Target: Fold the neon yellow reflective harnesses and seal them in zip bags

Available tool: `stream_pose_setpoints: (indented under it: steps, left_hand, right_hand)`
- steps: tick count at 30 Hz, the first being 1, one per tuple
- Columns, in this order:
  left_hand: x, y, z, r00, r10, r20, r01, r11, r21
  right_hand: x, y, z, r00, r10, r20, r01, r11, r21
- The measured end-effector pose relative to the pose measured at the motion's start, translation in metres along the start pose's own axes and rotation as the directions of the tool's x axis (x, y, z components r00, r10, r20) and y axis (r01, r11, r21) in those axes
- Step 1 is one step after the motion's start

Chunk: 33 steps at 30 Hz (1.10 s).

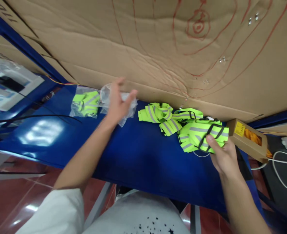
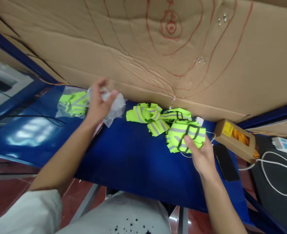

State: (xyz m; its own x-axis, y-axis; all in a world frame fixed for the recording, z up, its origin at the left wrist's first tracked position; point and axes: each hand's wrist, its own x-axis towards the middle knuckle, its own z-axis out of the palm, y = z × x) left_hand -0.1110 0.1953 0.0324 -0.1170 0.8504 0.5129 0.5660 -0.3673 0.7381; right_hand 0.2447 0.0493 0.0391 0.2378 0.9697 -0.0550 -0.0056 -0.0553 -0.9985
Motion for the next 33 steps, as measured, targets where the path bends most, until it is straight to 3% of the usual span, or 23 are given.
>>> stream_pose_setpoints:
  steps: [3, 5, 7, 9, 10, 11, 13, 15, 16, 19, 20, 21, 22, 24, 25, 26, 27, 28, 31, 33]
  left_hand:
    - [0.023, -0.051, -0.039, 0.980, -0.117, -0.161, 0.149, 0.967, 0.205]
    - [0.025, -0.062, -0.058, 0.974, -0.163, -0.158, 0.201, 0.942, 0.268]
    - [0.018, -0.051, -0.068, 0.979, -0.134, -0.155, 0.178, 0.931, 0.318]
    - [0.004, -0.023, -0.066, 0.989, 0.030, -0.142, 0.031, 0.910, 0.412]
    - [-0.006, -0.006, -0.061, 0.984, 0.157, -0.090, -0.099, 0.883, 0.460]
    - [-0.017, 0.012, -0.054, 0.969, 0.234, 0.085, -0.245, 0.839, 0.486]
    - [-0.045, 0.045, -0.031, 0.867, 0.357, 0.348, -0.486, 0.761, 0.430]
    - [-0.079, 0.070, -0.006, 0.740, 0.403, 0.539, -0.601, 0.756, 0.260]
    - [-0.097, 0.078, 0.006, 0.671, 0.436, 0.600, -0.635, 0.755, 0.163]
    - [-0.141, 0.089, 0.026, 0.391, 0.548, 0.740, -0.712, 0.689, -0.134]
    - [-0.150, 0.089, 0.027, 0.357, 0.583, 0.730, -0.699, 0.685, -0.205]
    - [-0.154, 0.087, 0.025, 0.395, 0.597, 0.698, -0.666, 0.710, -0.231]
    - [-0.153, 0.083, 0.022, 0.488, 0.577, 0.656, -0.619, 0.758, -0.207]
    - [-0.142, 0.073, 0.011, 0.755, 0.413, 0.510, -0.464, 0.885, -0.031]
    - [-0.132, 0.066, 0.006, 0.847, 0.307, 0.435, -0.375, 0.924, 0.078]
    - [-0.123, 0.059, 0.000, 0.910, 0.190, 0.368, -0.268, 0.948, 0.174]
    - [-0.114, 0.052, -0.004, 0.928, 0.098, 0.358, -0.185, 0.958, 0.217]
    - [-0.107, 0.046, -0.009, 0.916, 0.039, 0.400, -0.138, 0.966, 0.221]
    - [-0.104, 0.030, -0.021, 0.843, -0.045, 0.536, -0.079, 0.975, 0.206]
    - [-0.114, 0.022, -0.027, 0.858, -0.084, 0.507, -0.065, 0.961, 0.269]
  right_hand:
    - [0.005, 0.023, -0.025, 0.991, 0.096, -0.093, -0.085, 0.989, 0.119]
    - [0.009, 0.036, -0.029, 0.984, 0.148, -0.100, -0.131, 0.979, 0.159]
    - [0.010, 0.044, -0.026, 0.982, 0.168, -0.085, -0.151, 0.972, 0.178]
    - [0.008, 0.048, -0.021, 0.984, 0.171, -0.055, -0.158, 0.969, 0.188]
    - [0.006, 0.048, -0.020, 0.984, 0.176, -0.034, -0.166, 0.967, 0.193]
    - [0.004, 0.048, -0.019, 0.982, 0.189, -0.006, -0.184, 0.963, 0.197]
    - [-0.002, 0.047, -0.021, 0.970, 0.236, 0.054, -0.242, 0.950, 0.196]
    - [-0.008, 0.046, -0.024, 0.952, 0.285, 0.111, -0.302, 0.936, 0.182]
    - [-0.009, 0.046, -0.026, 0.945, 0.302, 0.128, -0.322, 0.930, 0.176]
    - [-0.012, 0.047, -0.030, 0.935, 0.323, 0.145, -0.346, 0.921, 0.181]
    - [-0.012, 0.048, -0.031, 0.933, 0.327, 0.146, -0.351, 0.918, 0.187]
    - [-0.012, 0.049, -0.032, 0.931, 0.331, 0.154, -0.357, 0.915, 0.187]
    - [-0.013, 0.050, -0.033, 0.926, 0.333, 0.179, -0.364, 0.914, 0.181]
    - [-0.015, 0.053, -0.035, 0.908, 0.314, 0.275, -0.361, 0.922, 0.139]
    - [-0.017, 0.055, -0.036, 0.892, 0.296, 0.341, -0.348, 0.932, 0.103]
    - [-0.020, 0.055, -0.035, 0.869, 0.277, 0.409, -0.329, 0.942, 0.062]
    - [-0.022, 0.055, -0.033, 0.840, 0.264, 0.475, -0.313, 0.949, 0.026]
    - [-0.025, 0.054, -0.031, 0.801, 0.259, 0.540, -0.306, 0.952, -0.003]
    - [-0.033, 0.049, -0.019, 0.640, 0.279, 0.716, -0.343, 0.937, -0.059]
    - [-0.035, 0.047, -0.011, 0.536, 0.281, 0.796, -0.373, 0.925, -0.076]
